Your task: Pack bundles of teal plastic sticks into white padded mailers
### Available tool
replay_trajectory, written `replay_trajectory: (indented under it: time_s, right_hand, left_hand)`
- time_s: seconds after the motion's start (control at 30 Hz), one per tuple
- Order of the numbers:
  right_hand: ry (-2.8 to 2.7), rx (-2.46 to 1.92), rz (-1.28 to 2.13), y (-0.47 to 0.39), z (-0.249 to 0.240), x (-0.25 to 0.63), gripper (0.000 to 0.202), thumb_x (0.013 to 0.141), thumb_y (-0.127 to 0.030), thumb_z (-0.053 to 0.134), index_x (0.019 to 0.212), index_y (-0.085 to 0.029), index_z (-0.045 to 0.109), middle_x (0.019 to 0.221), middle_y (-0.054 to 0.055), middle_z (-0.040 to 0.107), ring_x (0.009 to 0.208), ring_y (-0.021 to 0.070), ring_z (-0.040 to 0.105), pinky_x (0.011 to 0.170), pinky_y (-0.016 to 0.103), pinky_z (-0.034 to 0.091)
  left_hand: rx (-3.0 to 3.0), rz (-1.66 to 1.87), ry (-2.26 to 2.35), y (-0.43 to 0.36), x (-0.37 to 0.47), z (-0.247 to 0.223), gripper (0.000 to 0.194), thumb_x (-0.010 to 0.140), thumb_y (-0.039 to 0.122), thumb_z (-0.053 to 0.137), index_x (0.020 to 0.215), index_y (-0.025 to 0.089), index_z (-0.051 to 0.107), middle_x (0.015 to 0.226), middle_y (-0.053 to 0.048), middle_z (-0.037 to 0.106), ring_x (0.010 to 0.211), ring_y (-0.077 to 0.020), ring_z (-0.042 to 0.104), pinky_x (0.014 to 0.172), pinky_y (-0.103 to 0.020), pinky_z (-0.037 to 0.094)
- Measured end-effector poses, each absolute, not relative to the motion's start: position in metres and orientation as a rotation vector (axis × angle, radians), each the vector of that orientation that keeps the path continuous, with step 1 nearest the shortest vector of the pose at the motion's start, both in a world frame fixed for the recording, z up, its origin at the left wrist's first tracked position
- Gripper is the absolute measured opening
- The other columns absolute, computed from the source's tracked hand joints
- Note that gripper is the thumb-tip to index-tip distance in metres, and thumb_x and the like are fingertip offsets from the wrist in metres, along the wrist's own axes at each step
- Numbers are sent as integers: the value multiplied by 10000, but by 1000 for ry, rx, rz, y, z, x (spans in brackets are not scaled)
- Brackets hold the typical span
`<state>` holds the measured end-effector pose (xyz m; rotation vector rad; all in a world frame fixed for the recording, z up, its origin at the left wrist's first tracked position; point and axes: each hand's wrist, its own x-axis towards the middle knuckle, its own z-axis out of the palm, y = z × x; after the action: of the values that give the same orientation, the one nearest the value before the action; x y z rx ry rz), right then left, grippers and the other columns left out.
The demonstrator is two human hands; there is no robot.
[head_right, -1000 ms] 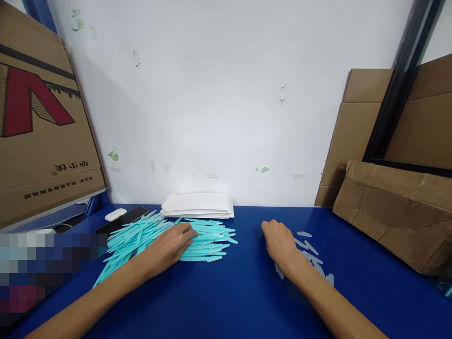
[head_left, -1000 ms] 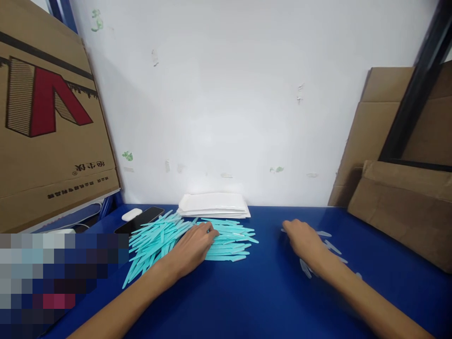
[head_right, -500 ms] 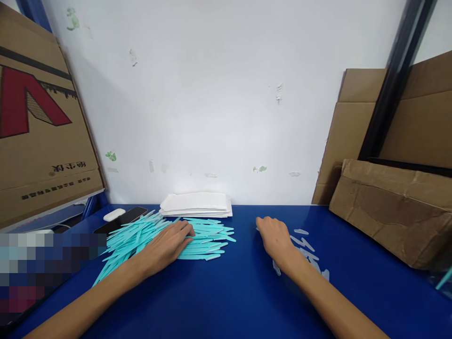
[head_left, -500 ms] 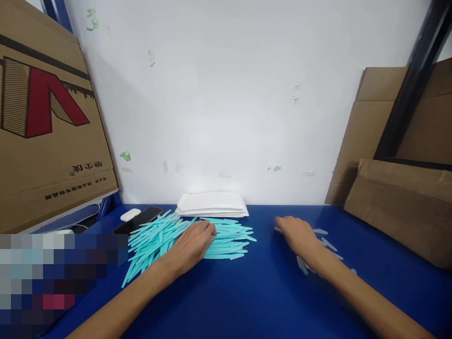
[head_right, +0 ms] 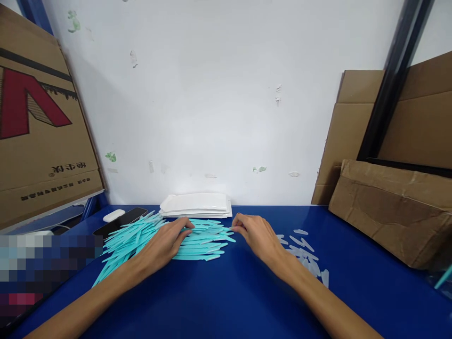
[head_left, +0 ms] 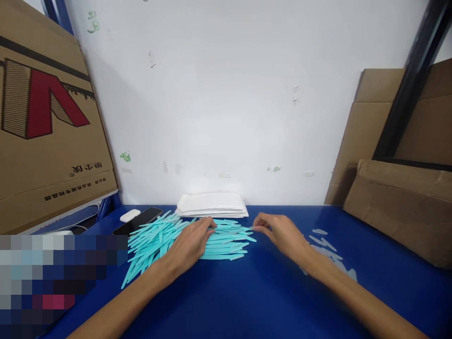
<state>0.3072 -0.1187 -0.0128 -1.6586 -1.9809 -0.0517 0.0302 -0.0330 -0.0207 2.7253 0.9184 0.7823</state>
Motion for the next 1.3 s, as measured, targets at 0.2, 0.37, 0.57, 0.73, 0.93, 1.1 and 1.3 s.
replay_trajectory:
  time_s: [0.2,0.37,0.57,0.73,0.93,1.1,1.3]
  right_hand:
    - [-1952,-1512,-26,-118,-17,300,159,928,-242,612,1065,-234,694,932,25,709,832,171,675,731,269,489]
    - [-1975,-1527,-70,-119,-15,298,165,959,-289,586,983,-233,739,915,35,711,806,174,667,724,281,492]
    - [-1999,-1528,-82,-122,-14,293,212,979,-352,560,956,-248,744,948,29,718,806,173,666,695,274,479]
    - [-1994,-1560,-116,-124,-14,291,262,994,-390,521,977,-250,742,987,40,726,813,177,679,706,284,487]
    - [-1963,-1539,-167,-125,-13,291,183,980,-325,577,970,-253,744,974,15,726,809,161,678,693,265,481]
    - [-1998,-1411,-148,-124,-19,288,159,958,-326,628,1003,-253,761,951,16,725,782,150,673,666,248,473]
    - [-2011,-1255,-204,-127,-26,281,212,973,-320,604,1067,-220,766,851,37,690,710,148,643,611,254,460]
  left_hand:
    - [2674,805,920,-36,30,-19,158,1019,324,372,1013,242,507,882,-21,646,785,-199,620,685,-304,437]
    - [2664,771,946,-37,30,-19,193,1012,344,374,1015,242,539,796,-9,636,723,-196,603,647,-294,426]
    - [2672,766,905,-39,31,-19,188,1004,326,378,1017,240,545,832,-21,649,771,-201,618,672,-295,444]
    - [2664,746,883,-42,32,-16,196,1015,321,364,1026,242,544,884,-23,665,812,-199,634,703,-299,456]
    - [2665,789,851,-44,32,-15,175,1028,323,388,1033,245,545,940,-15,689,859,-192,657,731,-294,463]
    - [2672,859,766,-40,33,-20,184,1015,318,470,1106,248,614,1025,-5,741,896,-181,700,784,-282,505]
    - [2759,1020,682,-39,34,-24,229,988,255,541,1118,252,729,941,-12,775,827,-179,712,765,-280,531]
